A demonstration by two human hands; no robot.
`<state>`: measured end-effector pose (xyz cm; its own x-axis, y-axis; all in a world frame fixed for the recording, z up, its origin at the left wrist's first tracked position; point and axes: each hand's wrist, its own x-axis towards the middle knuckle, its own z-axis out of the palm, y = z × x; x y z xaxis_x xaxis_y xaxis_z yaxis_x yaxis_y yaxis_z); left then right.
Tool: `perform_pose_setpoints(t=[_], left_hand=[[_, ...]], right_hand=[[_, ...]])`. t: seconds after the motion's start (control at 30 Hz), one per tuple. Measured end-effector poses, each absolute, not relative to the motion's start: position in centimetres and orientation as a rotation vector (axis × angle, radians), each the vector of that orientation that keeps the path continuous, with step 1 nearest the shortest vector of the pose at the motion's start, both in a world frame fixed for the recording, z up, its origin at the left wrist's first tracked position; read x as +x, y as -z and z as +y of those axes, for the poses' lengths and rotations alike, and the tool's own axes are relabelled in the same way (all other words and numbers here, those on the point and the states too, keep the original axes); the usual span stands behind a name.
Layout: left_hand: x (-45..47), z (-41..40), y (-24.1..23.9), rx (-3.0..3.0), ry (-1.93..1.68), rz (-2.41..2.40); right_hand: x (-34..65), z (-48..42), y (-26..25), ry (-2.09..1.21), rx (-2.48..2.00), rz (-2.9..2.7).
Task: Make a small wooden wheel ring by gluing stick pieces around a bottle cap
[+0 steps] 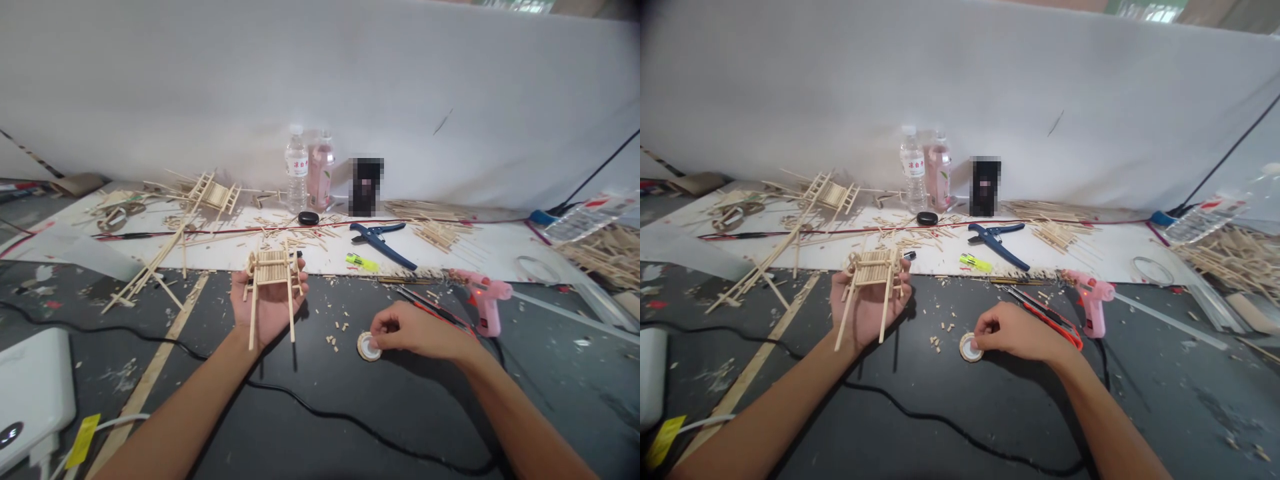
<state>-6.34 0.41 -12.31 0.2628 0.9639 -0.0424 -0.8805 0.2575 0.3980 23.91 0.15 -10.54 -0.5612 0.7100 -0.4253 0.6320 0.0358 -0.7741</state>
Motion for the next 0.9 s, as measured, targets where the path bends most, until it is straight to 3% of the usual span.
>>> perform_pose_setpoints(t=[0.9], left_hand=[[-5.75,0.02,12.10,0.558,-1.143,0.204]], right_hand=[[23.79,0.10,10.39,-1.586,-1.448,-2.182]])
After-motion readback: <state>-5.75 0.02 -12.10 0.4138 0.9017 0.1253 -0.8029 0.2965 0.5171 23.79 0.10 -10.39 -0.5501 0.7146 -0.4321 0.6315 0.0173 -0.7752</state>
